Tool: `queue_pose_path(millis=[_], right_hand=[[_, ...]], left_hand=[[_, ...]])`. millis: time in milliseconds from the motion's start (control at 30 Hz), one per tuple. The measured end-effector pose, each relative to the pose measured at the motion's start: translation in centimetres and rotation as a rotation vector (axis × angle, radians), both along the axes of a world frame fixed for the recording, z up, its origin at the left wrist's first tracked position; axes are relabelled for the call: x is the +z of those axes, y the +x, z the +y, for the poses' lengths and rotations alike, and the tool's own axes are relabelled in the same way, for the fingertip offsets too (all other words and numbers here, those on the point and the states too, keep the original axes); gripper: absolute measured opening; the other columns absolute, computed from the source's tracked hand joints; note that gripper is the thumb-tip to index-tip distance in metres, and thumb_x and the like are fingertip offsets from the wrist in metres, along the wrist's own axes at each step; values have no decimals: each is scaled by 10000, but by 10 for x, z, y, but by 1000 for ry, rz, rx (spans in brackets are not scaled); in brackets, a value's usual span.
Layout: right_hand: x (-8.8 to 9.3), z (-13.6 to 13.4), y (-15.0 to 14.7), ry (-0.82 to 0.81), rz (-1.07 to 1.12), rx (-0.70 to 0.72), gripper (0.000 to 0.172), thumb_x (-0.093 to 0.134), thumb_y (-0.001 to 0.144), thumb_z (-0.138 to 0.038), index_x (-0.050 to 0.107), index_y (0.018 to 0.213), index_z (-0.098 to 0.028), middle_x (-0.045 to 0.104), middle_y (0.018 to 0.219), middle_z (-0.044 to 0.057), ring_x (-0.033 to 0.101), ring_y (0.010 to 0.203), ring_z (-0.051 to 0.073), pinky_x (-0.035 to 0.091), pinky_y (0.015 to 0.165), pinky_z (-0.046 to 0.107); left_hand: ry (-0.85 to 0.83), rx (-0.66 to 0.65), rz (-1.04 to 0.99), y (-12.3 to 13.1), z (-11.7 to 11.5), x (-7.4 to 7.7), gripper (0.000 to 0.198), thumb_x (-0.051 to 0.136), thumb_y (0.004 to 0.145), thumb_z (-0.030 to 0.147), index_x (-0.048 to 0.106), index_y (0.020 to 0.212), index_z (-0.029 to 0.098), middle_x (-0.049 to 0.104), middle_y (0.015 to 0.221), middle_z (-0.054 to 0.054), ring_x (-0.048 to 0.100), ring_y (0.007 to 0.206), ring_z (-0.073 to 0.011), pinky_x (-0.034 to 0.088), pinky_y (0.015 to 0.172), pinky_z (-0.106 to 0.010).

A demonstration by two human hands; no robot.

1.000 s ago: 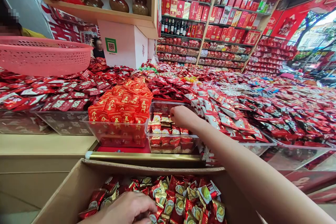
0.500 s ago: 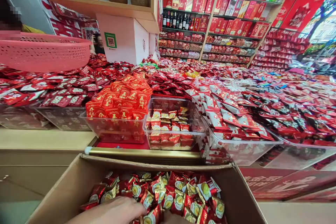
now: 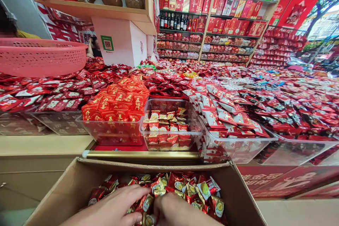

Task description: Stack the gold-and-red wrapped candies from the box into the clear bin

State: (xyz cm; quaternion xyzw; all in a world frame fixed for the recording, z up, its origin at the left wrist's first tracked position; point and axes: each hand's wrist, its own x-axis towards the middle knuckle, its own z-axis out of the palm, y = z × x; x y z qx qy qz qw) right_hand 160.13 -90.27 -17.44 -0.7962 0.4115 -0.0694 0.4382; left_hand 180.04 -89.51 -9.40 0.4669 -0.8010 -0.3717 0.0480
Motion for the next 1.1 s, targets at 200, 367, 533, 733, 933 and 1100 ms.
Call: queue_pose_path(millis=[200,367,533,733,933,1100], right_hand=[[64,-1,5,404,-712,-427,206,639,637,-256,499,731,-138,468,595,-47,395,507,45,324,491,174],[73,9,13,501,-756,-558,309,672,634,-329,507,802,-130,461,553,-68,400,440,32,324,438,166],[73,12,12,549,-736,-500,392,650,661,-392,487,914,-140,496,629,-54,441,439,28,333,403,148],[64,12,16,630,-752,-359,414,690,599,-409,489,822,-124,556,602,-11,514,489,75,405,464,188],[71,12,14,147,-591,-443,267,601,699,-371,534,782,-126,455,543,-44,368,471,48,319,452,178],[89,15,5,-258,-445,-350,184,491,770,-307,551,738,-136,535,614,3,427,550,87,368,527,200]], left_hand=[[364,236,503,-18,-3,-1,655,595,688,270,326,1270,134,598,1044,-108,569,874,-208,438,725,-296],[464,323,708,-25,-4,-4,508,567,706,167,380,1176,123,551,677,30,469,542,-79,347,517,-199],[515,339,818,-24,-6,3,362,568,736,204,421,1061,142,537,633,48,477,514,-71,332,483,-181],[424,385,879,-20,-7,19,303,583,758,223,480,1037,164,641,854,-31,596,787,-163,456,690,-271],[356,419,898,-17,-7,26,300,621,729,216,519,1008,180,670,895,-38,603,870,-181,468,753,-274],[380,473,916,-14,-9,32,337,692,653,215,536,946,158,686,813,-44,625,792,-170,472,727,-266]])
